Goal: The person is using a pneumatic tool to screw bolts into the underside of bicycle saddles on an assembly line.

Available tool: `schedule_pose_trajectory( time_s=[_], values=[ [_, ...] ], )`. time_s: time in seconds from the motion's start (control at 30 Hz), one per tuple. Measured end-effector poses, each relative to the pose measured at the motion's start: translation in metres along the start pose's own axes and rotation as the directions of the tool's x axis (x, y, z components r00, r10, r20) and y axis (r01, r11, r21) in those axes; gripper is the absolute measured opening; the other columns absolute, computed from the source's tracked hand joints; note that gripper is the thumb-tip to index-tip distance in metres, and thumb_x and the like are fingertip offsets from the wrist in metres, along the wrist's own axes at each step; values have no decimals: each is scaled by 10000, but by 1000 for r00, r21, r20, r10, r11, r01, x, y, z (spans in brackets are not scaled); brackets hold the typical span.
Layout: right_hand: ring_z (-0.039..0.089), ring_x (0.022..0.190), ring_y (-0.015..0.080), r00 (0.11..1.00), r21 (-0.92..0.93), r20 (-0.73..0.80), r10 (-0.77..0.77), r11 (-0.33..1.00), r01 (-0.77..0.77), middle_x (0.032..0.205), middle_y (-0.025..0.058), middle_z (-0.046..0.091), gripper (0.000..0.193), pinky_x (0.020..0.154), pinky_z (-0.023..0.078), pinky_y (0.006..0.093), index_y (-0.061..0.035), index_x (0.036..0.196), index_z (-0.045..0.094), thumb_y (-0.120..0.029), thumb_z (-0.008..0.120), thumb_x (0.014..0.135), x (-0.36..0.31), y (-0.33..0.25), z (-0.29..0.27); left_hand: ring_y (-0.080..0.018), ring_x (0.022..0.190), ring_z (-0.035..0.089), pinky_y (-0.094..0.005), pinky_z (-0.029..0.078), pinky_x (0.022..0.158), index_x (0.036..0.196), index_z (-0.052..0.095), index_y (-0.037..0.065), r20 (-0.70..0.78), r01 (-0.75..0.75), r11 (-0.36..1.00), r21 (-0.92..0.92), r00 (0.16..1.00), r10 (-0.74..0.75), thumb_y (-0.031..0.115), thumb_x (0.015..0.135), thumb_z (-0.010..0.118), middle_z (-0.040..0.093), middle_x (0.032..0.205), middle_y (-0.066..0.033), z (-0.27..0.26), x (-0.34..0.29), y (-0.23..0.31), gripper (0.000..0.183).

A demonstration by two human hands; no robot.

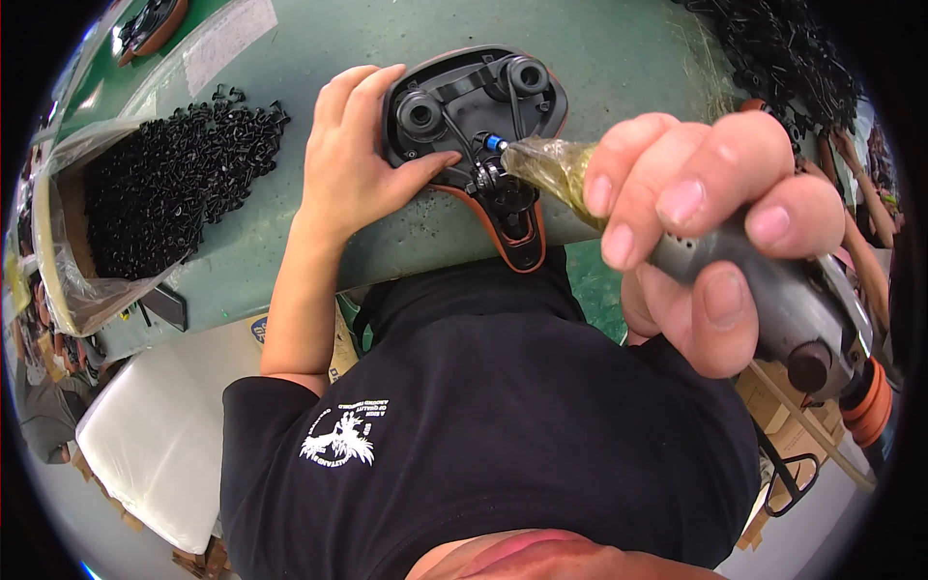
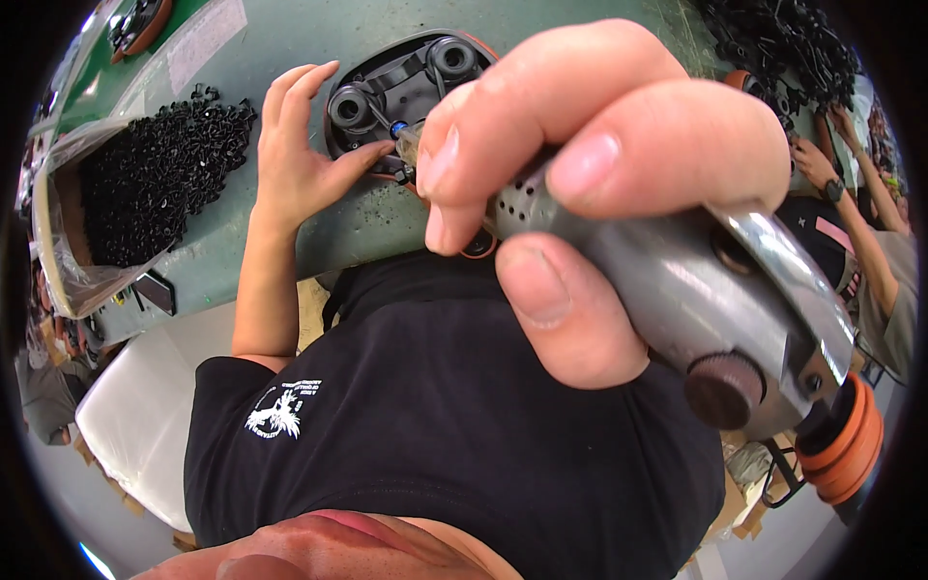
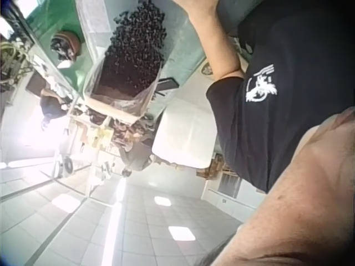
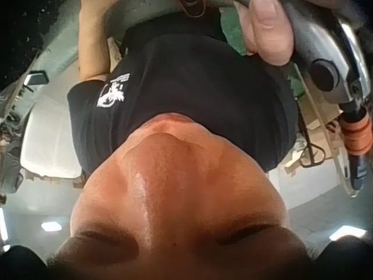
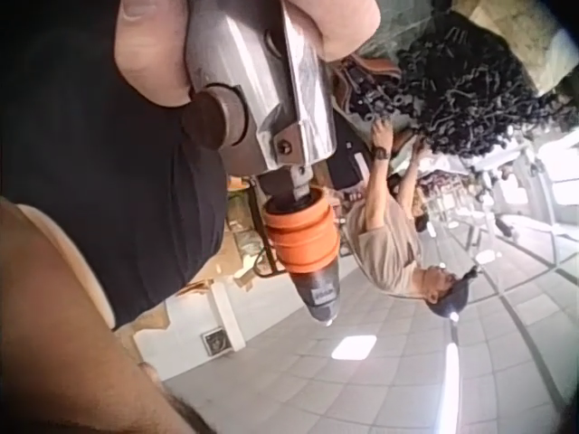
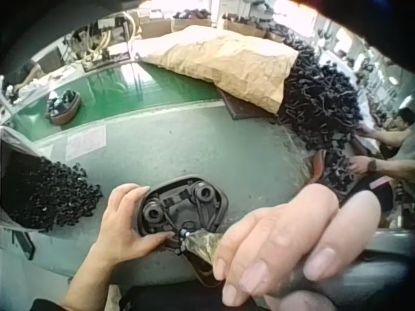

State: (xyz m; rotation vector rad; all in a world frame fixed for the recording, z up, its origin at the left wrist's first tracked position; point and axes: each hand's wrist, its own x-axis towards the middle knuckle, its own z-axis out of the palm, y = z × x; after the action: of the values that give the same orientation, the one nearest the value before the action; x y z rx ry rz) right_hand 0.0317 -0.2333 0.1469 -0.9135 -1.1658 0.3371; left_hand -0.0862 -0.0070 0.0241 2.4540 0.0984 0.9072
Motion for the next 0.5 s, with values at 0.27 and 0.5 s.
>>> schedule_pose_trajectory(
  time_s=[0.27, 0.5],
  values=[
    [674, 805, 231, 968, -38, 240, -75, 995, 87, 1251, 203, 586, 479, 797, 560, 479, -105, 1460, 463, -79, 510, 985, 20, 41, -8, -344, 959, 677, -437, 552, 847, 1074, 688, 49, -80, 65, 994, -88, 994, -72, 148, 682, 879, 712, 1010, -124, 18, -15, -15, 447],
    [652, 764, 243, 980, -34, 198, -36, 998, 44, 1179, 204, 612, 395, 777, 558, 486, -105, 1365, 514, -99, 536, 970, 29, 63, 16, -354, 1085, 679, -431, 564, 959, 1115, 702, 30, -148, 163, 971, -174, 971, -189, 194, 667, 906, 696, 1161, -136, 23, -27, -19, 518]
  ],
)
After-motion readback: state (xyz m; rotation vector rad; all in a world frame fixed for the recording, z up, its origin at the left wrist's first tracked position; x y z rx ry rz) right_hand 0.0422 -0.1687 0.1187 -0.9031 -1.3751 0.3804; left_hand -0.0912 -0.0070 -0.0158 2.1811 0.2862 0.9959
